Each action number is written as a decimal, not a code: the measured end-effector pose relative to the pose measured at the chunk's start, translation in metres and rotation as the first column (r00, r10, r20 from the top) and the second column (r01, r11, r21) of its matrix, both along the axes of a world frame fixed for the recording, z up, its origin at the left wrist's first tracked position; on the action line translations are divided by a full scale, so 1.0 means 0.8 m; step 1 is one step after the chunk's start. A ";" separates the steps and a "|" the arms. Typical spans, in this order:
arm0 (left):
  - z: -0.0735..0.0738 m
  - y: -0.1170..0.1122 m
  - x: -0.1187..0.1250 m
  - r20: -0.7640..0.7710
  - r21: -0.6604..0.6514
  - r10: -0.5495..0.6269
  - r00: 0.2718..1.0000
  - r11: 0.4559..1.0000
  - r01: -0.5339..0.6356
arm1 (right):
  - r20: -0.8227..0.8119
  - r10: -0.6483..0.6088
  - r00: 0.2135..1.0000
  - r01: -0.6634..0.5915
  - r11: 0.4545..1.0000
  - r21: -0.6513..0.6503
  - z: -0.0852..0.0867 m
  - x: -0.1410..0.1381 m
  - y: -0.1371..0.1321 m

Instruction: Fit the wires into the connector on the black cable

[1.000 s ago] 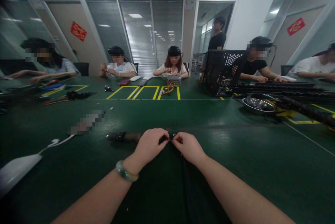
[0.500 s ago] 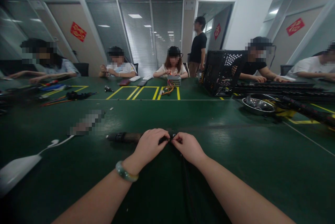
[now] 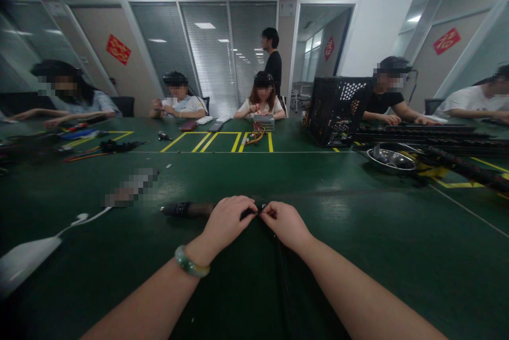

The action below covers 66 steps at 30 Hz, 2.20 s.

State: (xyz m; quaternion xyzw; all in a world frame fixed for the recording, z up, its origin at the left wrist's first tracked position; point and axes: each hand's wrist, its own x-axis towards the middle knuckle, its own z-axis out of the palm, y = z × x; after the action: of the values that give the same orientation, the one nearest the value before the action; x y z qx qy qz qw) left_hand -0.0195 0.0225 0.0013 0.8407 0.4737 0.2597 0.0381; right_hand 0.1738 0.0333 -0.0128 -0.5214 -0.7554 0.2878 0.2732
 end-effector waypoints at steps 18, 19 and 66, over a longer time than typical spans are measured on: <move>0.002 0.000 0.000 -0.030 -0.020 -0.008 1.000 1.000 0.008 | -0.042 0.033 0.999 -0.033 0.999 -0.002 -0.001 0.001 0.000; 0.001 0.000 0.000 -0.028 -0.016 -0.007 1.000 1.000 0.006 | -0.043 0.033 0.999 -0.033 0.999 -0.003 -0.002 0.001 0.000; 0.002 0.001 0.002 -0.021 -0.045 0.010 1.000 0.999 -0.011 | -0.039 0.030 0.999 -0.030 0.999 -0.023 -0.001 -0.001 0.000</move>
State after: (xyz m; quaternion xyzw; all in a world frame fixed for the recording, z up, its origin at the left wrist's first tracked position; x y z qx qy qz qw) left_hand -0.0179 0.0235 0.0032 0.8398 0.4841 0.2405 0.0509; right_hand 0.1728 0.0333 -0.0135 -0.5076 -0.7542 0.3111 0.2772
